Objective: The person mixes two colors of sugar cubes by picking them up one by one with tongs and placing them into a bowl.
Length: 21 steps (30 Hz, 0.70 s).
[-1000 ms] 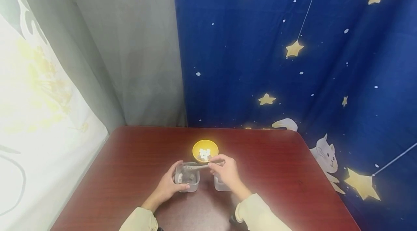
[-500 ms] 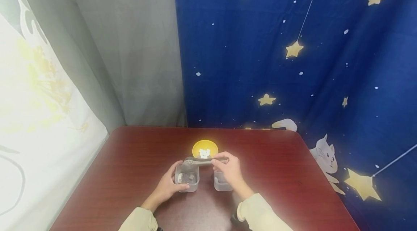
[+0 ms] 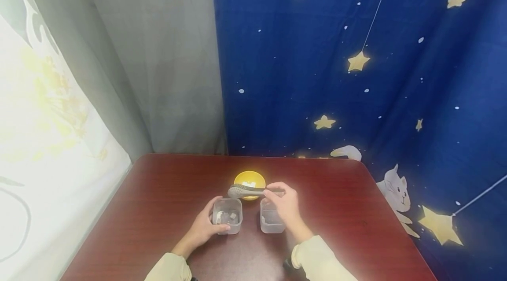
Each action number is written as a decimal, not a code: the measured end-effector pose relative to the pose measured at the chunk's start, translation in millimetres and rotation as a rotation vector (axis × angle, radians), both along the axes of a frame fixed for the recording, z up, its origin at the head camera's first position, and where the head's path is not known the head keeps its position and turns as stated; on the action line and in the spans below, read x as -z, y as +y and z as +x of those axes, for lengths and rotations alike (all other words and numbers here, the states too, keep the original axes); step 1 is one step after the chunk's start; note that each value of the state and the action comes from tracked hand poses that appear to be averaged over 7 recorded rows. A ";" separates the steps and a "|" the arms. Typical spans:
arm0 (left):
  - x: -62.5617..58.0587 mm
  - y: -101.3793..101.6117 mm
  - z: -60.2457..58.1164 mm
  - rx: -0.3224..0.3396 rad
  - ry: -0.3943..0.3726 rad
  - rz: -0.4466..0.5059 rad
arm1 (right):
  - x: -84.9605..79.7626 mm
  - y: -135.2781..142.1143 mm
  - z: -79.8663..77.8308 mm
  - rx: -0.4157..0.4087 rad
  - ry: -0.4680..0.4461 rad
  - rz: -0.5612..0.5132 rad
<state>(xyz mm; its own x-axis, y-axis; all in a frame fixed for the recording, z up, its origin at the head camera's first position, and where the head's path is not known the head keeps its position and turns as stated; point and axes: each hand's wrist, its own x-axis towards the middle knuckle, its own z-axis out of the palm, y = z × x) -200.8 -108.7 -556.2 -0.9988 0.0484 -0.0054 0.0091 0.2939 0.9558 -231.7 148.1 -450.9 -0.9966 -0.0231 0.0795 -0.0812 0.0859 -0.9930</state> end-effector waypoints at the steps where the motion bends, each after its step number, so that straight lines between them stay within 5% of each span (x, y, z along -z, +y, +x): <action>1: -1.1 0.3 0.7 0.001 -0.003 -0.001 | 0.3 0.9 -0.3 0.010 0.001 0.004; 8: -14.7 2.4 6.3 0.021 0.009 0.033 | 2.2 6.2 -1.9 0.047 0.022 -0.009; 16: 1.8 -1.4 1.3 -0.002 0.005 -0.024 | 0.4 7.4 -1.1 0.040 0.035 -0.030; 21: 0.1 -1.5 2.8 0.008 0.013 -0.007 | 0.6 6.2 1.0 0.043 0.029 -0.010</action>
<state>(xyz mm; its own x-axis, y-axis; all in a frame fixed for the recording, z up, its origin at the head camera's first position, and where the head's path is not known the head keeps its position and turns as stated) -197.9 -110.2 -556.4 -0.9984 0.0567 0.0077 0.0245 0.3002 0.9536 -230.7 154.4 -451.5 -0.9939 0.0205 0.1084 -0.1065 0.0796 -0.9911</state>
